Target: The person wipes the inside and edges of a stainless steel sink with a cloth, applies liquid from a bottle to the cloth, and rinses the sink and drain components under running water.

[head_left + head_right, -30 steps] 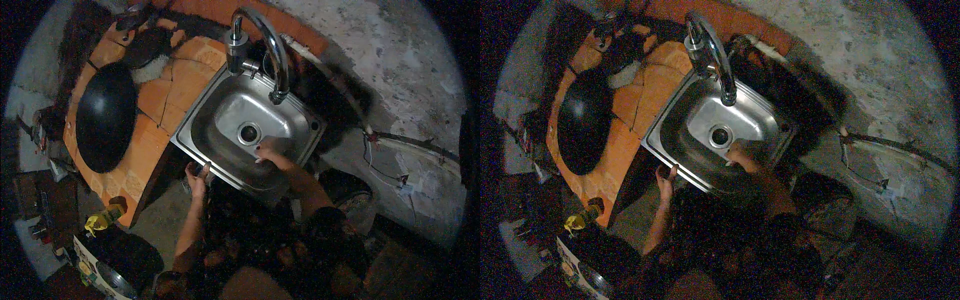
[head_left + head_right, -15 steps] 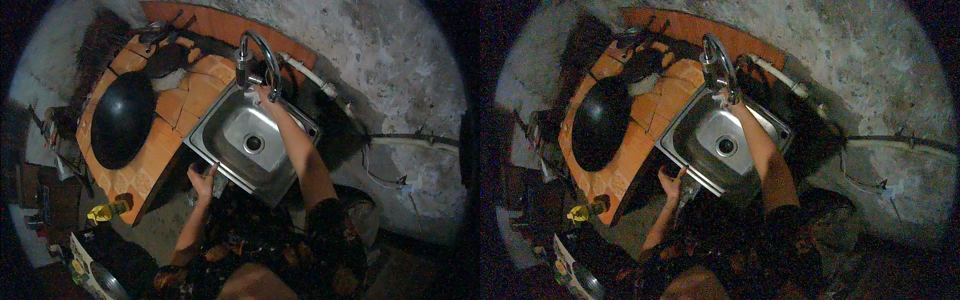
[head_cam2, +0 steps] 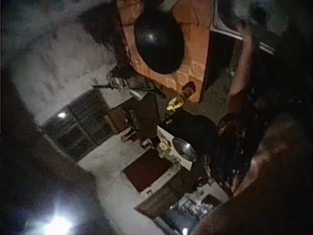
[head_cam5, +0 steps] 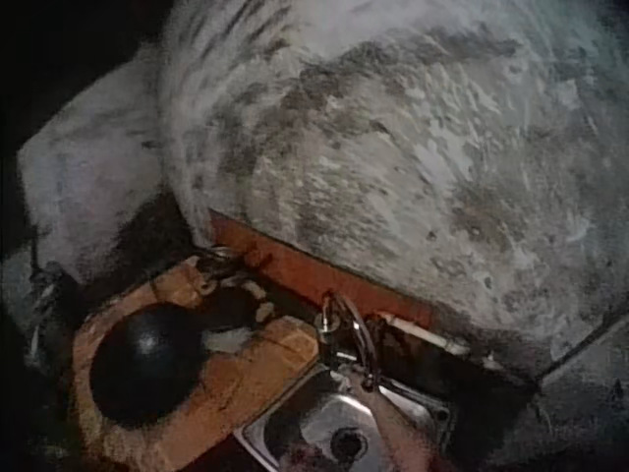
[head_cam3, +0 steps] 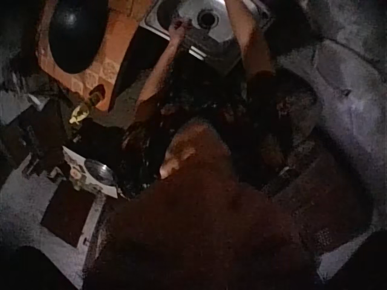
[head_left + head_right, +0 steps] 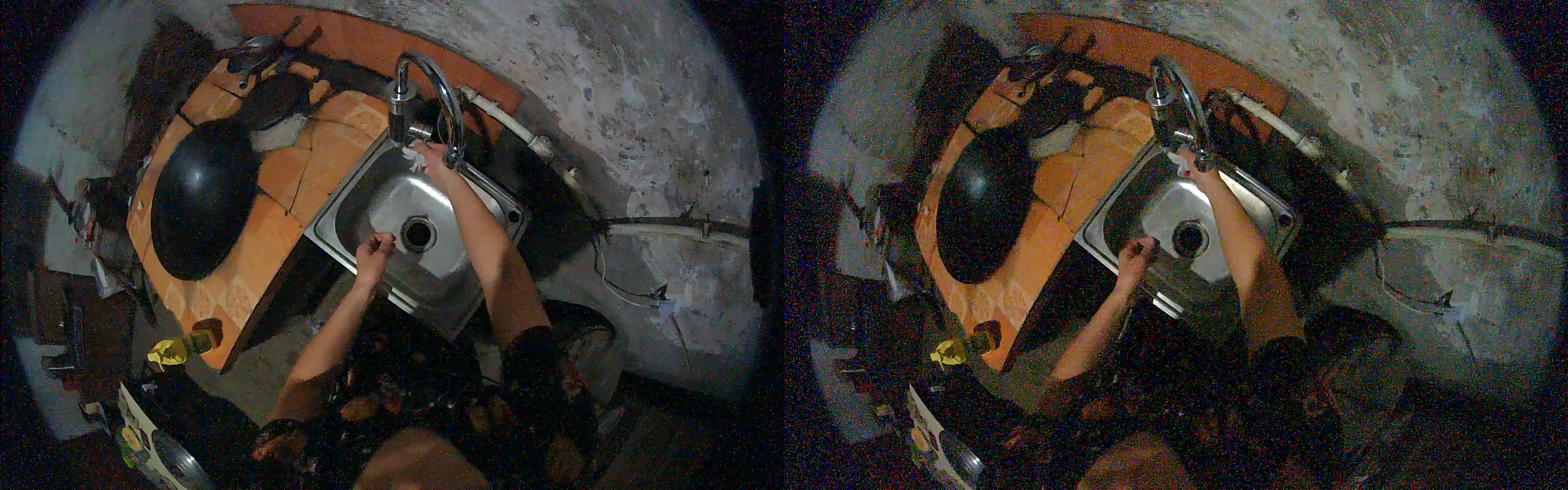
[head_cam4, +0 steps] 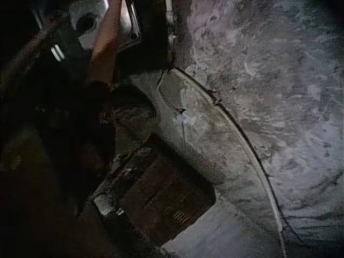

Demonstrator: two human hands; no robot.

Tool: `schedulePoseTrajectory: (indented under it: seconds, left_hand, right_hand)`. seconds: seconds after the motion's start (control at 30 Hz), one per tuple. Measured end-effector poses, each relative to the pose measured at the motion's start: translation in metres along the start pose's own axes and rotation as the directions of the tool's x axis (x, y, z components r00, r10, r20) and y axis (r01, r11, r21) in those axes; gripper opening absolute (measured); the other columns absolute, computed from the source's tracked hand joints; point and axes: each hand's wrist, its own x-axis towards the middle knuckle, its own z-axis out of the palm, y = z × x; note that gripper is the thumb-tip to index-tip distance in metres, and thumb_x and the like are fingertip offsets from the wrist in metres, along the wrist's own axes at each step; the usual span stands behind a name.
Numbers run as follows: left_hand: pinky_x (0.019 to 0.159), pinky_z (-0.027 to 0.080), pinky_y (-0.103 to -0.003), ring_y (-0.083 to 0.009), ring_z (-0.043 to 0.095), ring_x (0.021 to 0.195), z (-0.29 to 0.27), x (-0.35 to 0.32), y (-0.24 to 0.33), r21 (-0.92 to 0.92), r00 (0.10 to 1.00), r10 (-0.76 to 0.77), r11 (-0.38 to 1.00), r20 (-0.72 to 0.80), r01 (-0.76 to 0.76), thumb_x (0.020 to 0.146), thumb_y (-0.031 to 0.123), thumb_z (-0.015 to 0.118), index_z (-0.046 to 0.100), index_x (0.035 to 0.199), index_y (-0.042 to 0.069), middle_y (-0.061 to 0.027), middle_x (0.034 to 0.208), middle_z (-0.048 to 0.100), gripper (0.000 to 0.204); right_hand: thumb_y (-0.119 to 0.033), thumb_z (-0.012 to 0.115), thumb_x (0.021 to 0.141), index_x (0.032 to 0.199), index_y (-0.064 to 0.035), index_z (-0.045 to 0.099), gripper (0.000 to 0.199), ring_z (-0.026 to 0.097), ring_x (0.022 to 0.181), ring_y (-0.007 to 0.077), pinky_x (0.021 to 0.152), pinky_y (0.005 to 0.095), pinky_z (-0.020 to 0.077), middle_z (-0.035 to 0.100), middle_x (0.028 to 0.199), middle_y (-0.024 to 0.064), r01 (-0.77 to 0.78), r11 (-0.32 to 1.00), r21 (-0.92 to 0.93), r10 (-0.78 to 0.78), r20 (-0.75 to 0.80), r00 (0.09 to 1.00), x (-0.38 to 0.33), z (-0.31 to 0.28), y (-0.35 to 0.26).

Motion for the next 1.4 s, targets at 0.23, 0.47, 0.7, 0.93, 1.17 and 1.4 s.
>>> schedulePoseTrajectory:
  seconds: [0.23,0.47,0.7,0.93,1.17,1.4]
  left_hand:
    - [0.073,0.046,-0.029,-0.017,0.058,0.08,0.009,0.019,-0.015,-0.327,0.937,-0.345,0.88,0.054,0.343,0.09,0.026,0.049,0.057,0.094,0.002,-0.0059,0.086,0.06,0.025]
    - [0.078,0.047,-0.036,-0.0228,0.056,0.081,0.017,0.064,-0.041,-0.539,0.797,-0.418,0.587,0.436,0.603,0.091,0.043,0.037,0.048,0.103,0.002,-0.0117,0.094,0.057,0.044]
    - [0.076,0.044,-0.041,-0.022,0.051,0.086,0.06,0.092,-0.016,-0.601,0.831,-0.358,0.576,0.425,0.555,0.09,0.038,0.044,0.049,0.108,0.005,-0.0088,0.1,0.055,0.038]
    - [0.071,0.052,-0.034,-0.0225,0.056,0.094,0.049,0.121,-0.033,-0.663,0.853,-0.204,0.552,0.48,0.505,0.086,0.033,0.05,0.051,0.111,0.01,-0.0066,0.107,0.056,0.034]
    - [0.082,0.048,-0.041,-0.0246,0.053,0.101,0.059,0.11,-0.019,-0.676,0.912,-0.215,0.615,0.35,0.405,0.086,0.035,0.05,0.051,0.113,0.013,-0.006,0.11,0.055,0.035]
    - [0.067,0.045,-0.037,-0.0245,0.053,0.087,0.058,0.13,-0.022,-0.52,0.858,-0.394,0.683,0.33,0.513,0.091,0.033,0.044,0.05,0.108,0.01,-0.0092,0.097,0.054,0.03]
  right_hand:
    - [-0.023,0.062,0.078,0.088,-0.0045,0.062,0.021,0.055,0.061,0.0122,0.05,0.026,0.0412,0.061,0.075,0.0032,-0.07,0.993,-0.091,0.075,0.052,0.996,0.007,-0.003,0.006]
    - [-0.015,0.064,0.079,0.097,-0.0004,0.057,0.024,0.05,0.076,0.0192,0.069,0.0287,0.0452,0.054,0.095,0.01,-0.392,0.759,0.521,0.332,0.208,0.92,-0.028,-0.028,0.042]
    - [-0.021,0.054,0.086,0.1,-0.0045,0.052,0.021,0.055,0.08,0.021,0.073,0.0396,0.0474,0.059,0.093,0.01,-0.415,0.687,0.597,0.326,0.257,0.91,-0.09,-0.034,0.049]
    - [-0.026,0.053,0.087,0.109,-0.0056,0.05,0.03,0.054,0.099,0.0226,0.09,0.0392,0.0417,0.057,0.105,0.009,-0.199,0.65,0.733,0.258,0.034,0.966,-0.111,-0.058,0.047]
    - [-0.025,0.053,0.087,0.105,-0.0029,0.052,0.029,0.054,0.098,0.0226,0.09,0.0361,0.0417,0.058,0.103,0.01,-0.385,0.68,0.624,0.314,0.226,0.922,-0.101,-0.057,0.051]
    - [-0.015,0.06,0.079,0.094,-0.0076,0.055,0.018,0.057,0.083,0.0175,0.078,0.0345,0.0472,0.059,0.093,0.003,-0.185,0.778,0.601,0.166,0.087,0.982,-0.088,-0.065,0.062]
